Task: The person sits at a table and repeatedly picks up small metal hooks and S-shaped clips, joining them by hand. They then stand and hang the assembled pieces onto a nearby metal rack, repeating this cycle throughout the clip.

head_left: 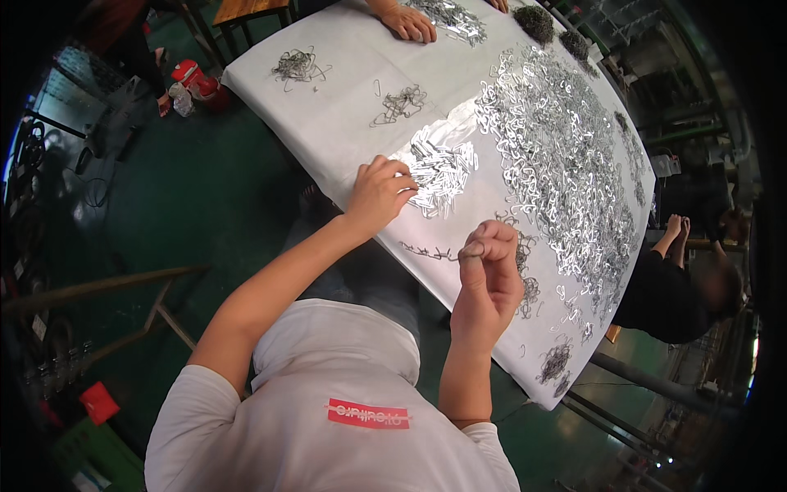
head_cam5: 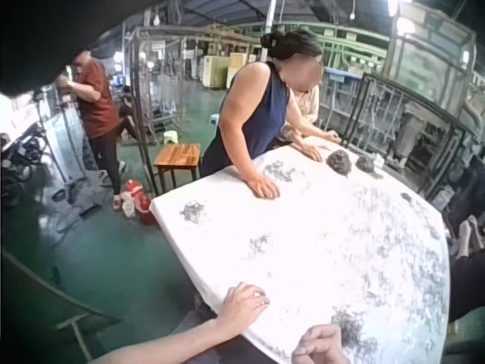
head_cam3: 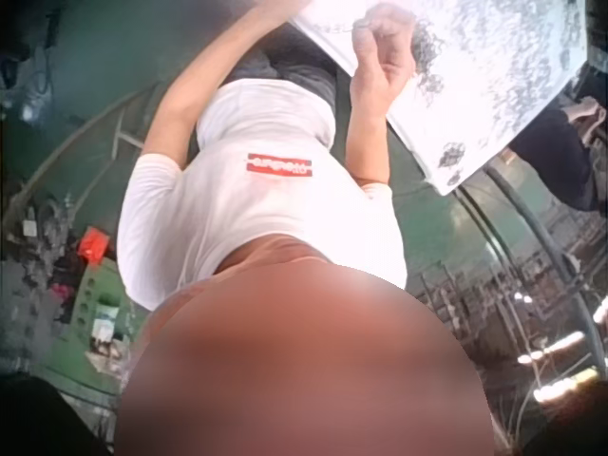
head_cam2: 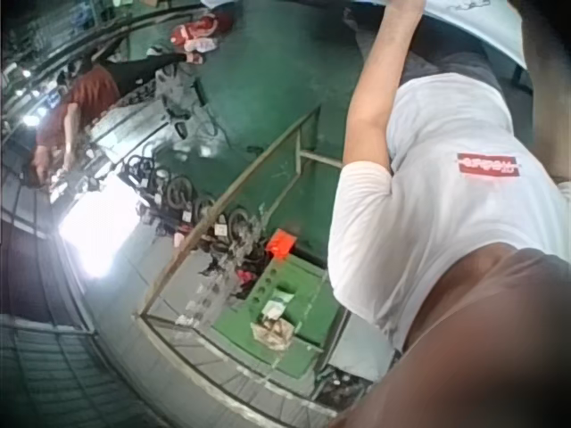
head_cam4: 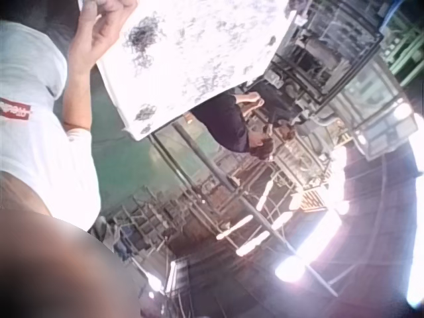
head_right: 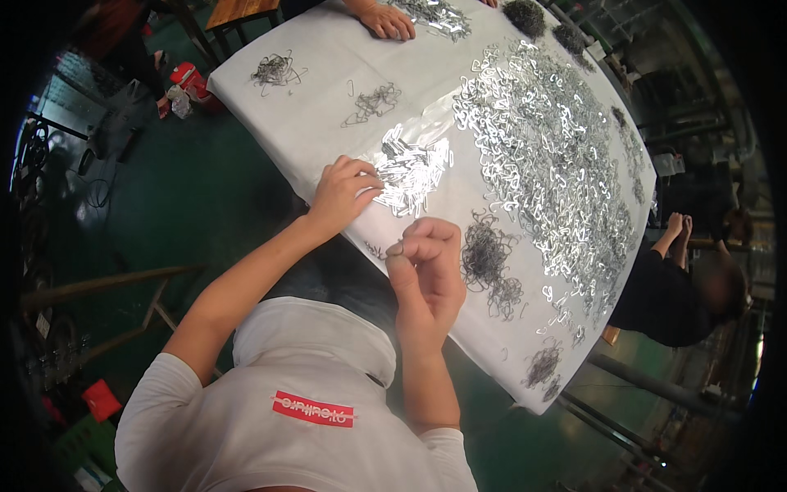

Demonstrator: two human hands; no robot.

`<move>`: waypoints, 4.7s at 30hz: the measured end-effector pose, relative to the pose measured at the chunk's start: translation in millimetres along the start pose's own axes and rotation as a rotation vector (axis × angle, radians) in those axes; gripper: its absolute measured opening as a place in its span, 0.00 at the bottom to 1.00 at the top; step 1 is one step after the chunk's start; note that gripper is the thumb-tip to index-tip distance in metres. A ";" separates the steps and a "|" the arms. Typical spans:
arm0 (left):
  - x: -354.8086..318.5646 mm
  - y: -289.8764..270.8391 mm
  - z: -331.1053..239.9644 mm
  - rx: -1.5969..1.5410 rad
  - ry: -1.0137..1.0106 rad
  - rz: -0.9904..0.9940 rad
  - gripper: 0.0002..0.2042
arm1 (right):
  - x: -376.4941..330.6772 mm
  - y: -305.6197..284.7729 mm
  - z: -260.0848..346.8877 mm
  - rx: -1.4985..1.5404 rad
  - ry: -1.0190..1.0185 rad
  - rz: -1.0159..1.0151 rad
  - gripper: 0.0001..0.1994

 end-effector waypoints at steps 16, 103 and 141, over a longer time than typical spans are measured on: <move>8.9 1.3 20.9 -0.208 -0.208 0.120 0.05 | -58.1 16.7 -63.6 -0.083 0.097 0.059 0.03; 20.5 30.4 10.4 0.126 0.034 0.115 0.06 | -43.3 4.4 -100.7 -0.184 0.107 -0.043 0.03; -66.2 -97.2 1.4 -0.530 -0.343 -0.134 0.06 | 178.9 104.0 -238.0 -1.465 -0.135 1.062 0.07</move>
Point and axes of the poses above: each hand's wrist, its own x-axis towards the middle knuckle, its own y-axis out of the palm, z = x × y, the point moved 7 cm from there along x, towards the middle knuckle, and after that the axes turned 2 degrees about -y, right-handed, at the moved point
